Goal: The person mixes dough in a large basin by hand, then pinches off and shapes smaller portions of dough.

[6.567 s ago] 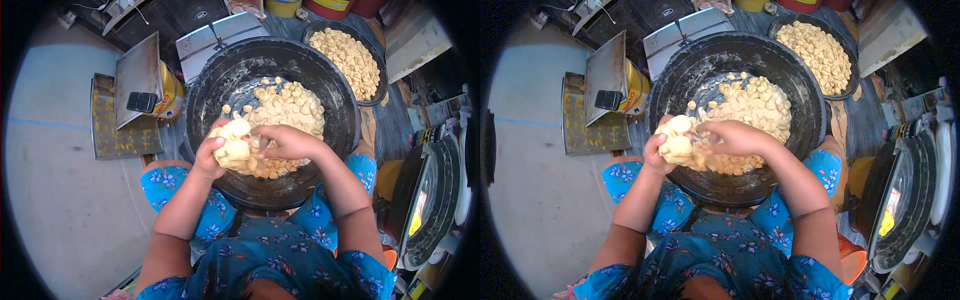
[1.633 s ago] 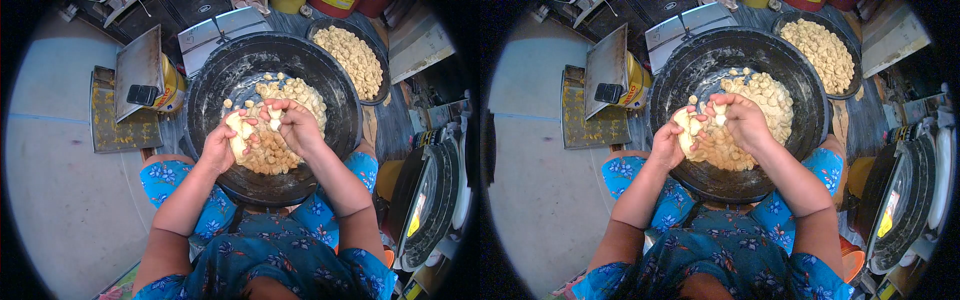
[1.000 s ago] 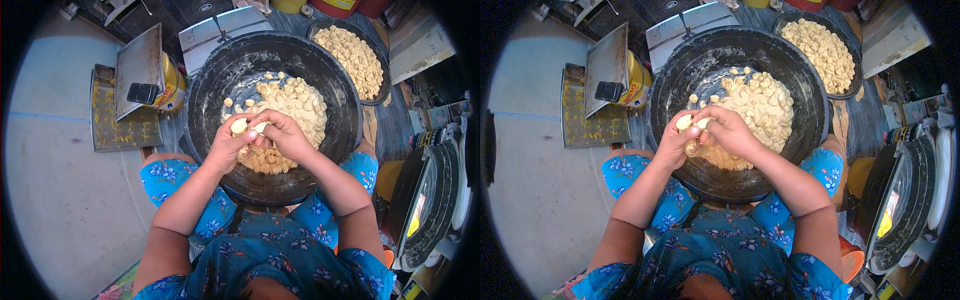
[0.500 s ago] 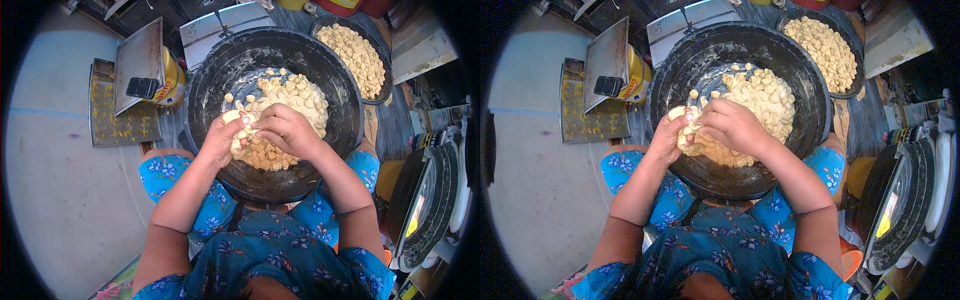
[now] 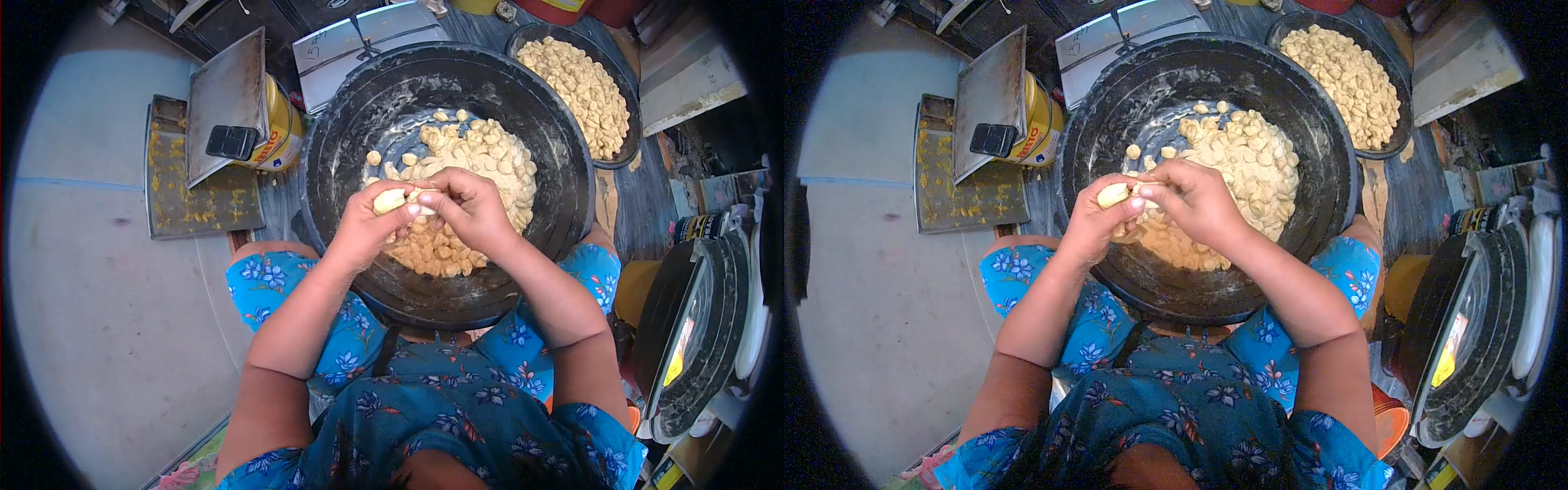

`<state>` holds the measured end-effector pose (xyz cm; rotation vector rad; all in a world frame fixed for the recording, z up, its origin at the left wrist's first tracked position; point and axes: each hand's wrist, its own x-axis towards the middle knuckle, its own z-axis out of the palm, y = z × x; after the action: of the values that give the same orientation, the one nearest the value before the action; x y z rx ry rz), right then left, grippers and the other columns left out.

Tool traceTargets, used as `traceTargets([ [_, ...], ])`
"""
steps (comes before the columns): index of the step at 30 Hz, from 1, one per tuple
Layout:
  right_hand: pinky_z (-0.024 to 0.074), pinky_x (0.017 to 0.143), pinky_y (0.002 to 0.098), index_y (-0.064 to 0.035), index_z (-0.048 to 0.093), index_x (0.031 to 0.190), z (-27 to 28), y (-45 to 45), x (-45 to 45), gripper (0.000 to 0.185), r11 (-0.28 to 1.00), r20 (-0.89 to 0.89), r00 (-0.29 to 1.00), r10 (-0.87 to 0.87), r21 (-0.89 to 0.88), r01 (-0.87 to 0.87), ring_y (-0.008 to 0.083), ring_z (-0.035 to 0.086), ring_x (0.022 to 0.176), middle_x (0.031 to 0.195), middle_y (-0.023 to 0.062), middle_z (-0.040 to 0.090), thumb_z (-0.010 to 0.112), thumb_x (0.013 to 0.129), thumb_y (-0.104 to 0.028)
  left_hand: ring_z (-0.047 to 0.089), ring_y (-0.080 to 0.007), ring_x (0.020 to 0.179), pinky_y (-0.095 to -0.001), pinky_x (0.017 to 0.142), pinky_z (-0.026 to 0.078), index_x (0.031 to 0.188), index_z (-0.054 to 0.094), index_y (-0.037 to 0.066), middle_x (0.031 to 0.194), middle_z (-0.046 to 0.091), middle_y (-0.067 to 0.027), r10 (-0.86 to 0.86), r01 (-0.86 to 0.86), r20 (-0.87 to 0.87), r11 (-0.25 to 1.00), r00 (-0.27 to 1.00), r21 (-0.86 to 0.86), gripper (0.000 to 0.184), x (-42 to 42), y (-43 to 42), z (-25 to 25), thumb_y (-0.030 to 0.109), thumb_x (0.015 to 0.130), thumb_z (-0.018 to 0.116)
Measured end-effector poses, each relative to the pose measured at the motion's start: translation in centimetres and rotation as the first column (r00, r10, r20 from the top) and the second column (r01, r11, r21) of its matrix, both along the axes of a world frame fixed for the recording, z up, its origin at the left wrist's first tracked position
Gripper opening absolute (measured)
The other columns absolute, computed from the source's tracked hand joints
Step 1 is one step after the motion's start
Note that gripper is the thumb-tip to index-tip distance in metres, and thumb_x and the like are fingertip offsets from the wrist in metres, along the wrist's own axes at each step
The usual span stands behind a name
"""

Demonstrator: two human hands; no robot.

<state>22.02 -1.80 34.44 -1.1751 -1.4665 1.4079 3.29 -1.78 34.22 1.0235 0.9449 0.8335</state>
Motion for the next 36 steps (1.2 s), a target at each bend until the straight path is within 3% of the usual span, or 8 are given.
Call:
traceTargets([
  [2,0.0488,0.075,0.0323,-0.0040,0.064,0.101,0.4,0.0,-0.2,0.025,0.991,-0.145,0.989,0.007,-0.131,-0.026,0.0212,0.062,0.081,0.087,0.0106,0.063,0.069,0.080,-0.016,0.055,-0.0067,0.067,-0.0203,0.054,0.045,0.103,0.059,0.004,0.085,0.061,-0.0023,0.053,-0.050,0.039,0.997,0.998,-0.055,0.021,0.1,0.0,0.0,0.012,0.085,0.065],
  [6,0.0495,0.071,0.0322,-0.0021,0.064,0.100,0.2,-0.2,-1.0,0.022,0.902,0.091,0.995,-0.044,0.432,0.001,0.0184,0.062,0.076,0.084,0.0097,0.063,0.063,0.086,-0.020,0.056,-0.0086,0.066,-0.0209,0.052,0.046,0.103,0.057,0.004,0.083,0.062,-0.0046,0.098,-0.091,0.051,0.988,0.994,-0.128,0.022,0.0,0.2,0.8,0.018,0.088,0.063],
  [11,0.0461,0.079,0.0317,-0.0009,0.063,0.094,0.0,0.4,0.2,0.019,0.985,0.001,1.000,-0.013,-0.170,0.013,0.0169,0.058,0.093,0.095,0.0084,0.062,0.059,0.090,-0.019,0.055,-0.0098,0.059,-0.0199,0.048,0.044,0.107,0.055,0.006,0.082,0.062,-0.0064,0.083,-0.075,0.056,0.988,0.995,-0.134,0.039,-0.2,0.4,0.1,0.041,0.092,0.050],
  [14,0.0438,0.084,0.0282,-0.0022,0.059,0.099,-2.6,1.5,0.8,0.014,0.992,-0.002,1.000,0.008,0.125,-0.008,0.0124,0.054,0.098,0.102,0.0066,0.061,0.056,0.091,-0.013,0.054,-0.0128,0.061,-0.0220,0.047,0.043,0.119,0.049,0.009,0.086,0.062,-0.0091,0.138,-0.092,0.184,0.966,0.973,-0.241,0.044,-0.9,0.9,-0.2,0.043,0.093,0.040],
  [17,0.0427,0.086,0.0293,-0.0011,0.059,0.101,-2.5,1.1,0.7,0.019,0.990,-0.374,0.928,-0.005,-0.135,-0.049,0.0142,0.055,0.098,0.104,0.0101,0.061,0.055,0.092,-0.017,0.056,-0.0156,0.067,-0.0243,0.050,0.045,0.132,0.037,0.013,0.090,0.062,-0.0131,0.122,-0.020,0.333,0.955,0.935,-0.296,0.045,-0.9,0.9,0.4,0.026,0.089,0.041],
  [23,0.0445,0.088,0.0304,0.0006,0.057,0.106,-1.3,0.8,-0.7,0.022,0.940,-0.033,0.997,0.072,0.336,-0.057,0.0156,0.057,0.099,0.112,0.0093,0.058,0.060,0.085,-0.003,0.059,-0.0136,0.077,-0.0223,0.056,0.049,0.136,0.031,0.017,0.096,0.059,-0.0117,-0.034,0.040,0.035,0.986,0.999,-0.162,0.052,0.3,0.0,0.8,0.028,0.091,0.053],
  [31,0.0493,0.081,0.0294,-0.0021,0.054,0.104,-1.0,1.0,0.4,0.015,0.999,-0.341,0.940,-0.004,-0.034,-0.009,0.0133,0.059,0.091,0.103,0.0087,0.059,0.055,0.091,-0.009,0.054,-0.0075,0.070,-0.0183,0.052,0.043,0.117,0.046,0.008,0.088,0.062,-0.0072,-0.165,0.168,0.042,0.980,0.985,-0.110,0.036,-0.5,0.7,0.7,0.027,0.089,0.059],
  [36,0.0526,0.077,0.0367,-0.0093,0.043,0.108,-0.6,1.2,-0.3,0.014,0.955,-0.694,0.656,-0.296,-0.212,0.206,0.0191,0.060,0.089,0.100,0.0118,0.059,0.043,0.097,-0.019,0.054,-0.0070,0.067,-0.0182,0.051,0.042,0.103,0.052,0.006,0.083,0.063,-0.0064,-0.163,0.162,0.009,0.973,0.987,-0.162,0.025,-1.0,1.0,0.9,0.025,0.089,0.059],
])
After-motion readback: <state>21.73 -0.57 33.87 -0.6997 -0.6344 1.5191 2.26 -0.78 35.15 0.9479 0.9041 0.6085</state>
